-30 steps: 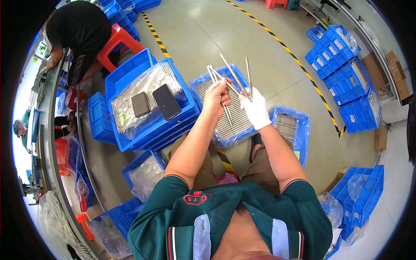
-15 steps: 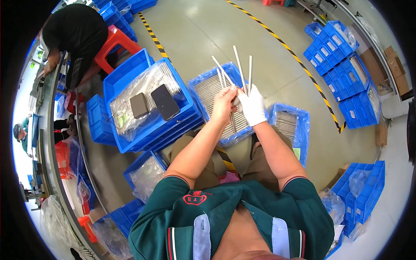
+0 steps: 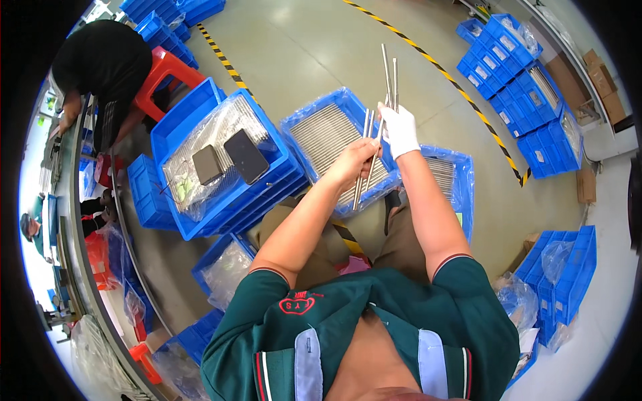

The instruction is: The person sits on the floor and repeatedly picks up bundles of long, thin metal rods from a blue plastic bin. They separate the rods into smaller groups and place them back into the bin or an adjacent bin. The person wears white gloves and handles the rods carefully to keep them organized.

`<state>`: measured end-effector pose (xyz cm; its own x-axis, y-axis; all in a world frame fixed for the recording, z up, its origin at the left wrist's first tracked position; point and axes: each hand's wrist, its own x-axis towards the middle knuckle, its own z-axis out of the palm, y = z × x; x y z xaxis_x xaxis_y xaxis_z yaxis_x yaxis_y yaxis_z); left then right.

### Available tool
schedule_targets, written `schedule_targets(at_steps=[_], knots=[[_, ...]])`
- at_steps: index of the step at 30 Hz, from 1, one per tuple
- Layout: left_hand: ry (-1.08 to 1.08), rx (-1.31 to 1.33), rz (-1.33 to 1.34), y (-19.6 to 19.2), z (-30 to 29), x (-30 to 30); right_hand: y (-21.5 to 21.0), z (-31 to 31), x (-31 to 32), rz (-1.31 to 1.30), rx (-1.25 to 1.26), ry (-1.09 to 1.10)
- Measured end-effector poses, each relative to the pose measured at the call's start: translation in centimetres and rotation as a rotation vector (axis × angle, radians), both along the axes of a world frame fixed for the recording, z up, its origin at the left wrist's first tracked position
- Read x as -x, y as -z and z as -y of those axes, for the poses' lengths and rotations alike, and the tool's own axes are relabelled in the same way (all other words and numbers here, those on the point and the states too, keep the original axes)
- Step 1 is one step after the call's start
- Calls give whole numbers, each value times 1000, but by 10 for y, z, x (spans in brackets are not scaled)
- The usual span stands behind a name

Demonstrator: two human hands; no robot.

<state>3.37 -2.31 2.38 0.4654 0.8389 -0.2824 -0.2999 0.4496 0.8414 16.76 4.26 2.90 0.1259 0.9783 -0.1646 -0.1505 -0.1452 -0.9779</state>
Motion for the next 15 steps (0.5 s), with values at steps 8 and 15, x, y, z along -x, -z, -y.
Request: schedule_targets(at_steps=[8, 15], knots=[[120, 22, 39, 4, 13, -3, 24, -33, -23, -182, -45, 288], [-8, 96, 296, 3, -4, 29, 1, -15, -35, -153, 26, 138]])
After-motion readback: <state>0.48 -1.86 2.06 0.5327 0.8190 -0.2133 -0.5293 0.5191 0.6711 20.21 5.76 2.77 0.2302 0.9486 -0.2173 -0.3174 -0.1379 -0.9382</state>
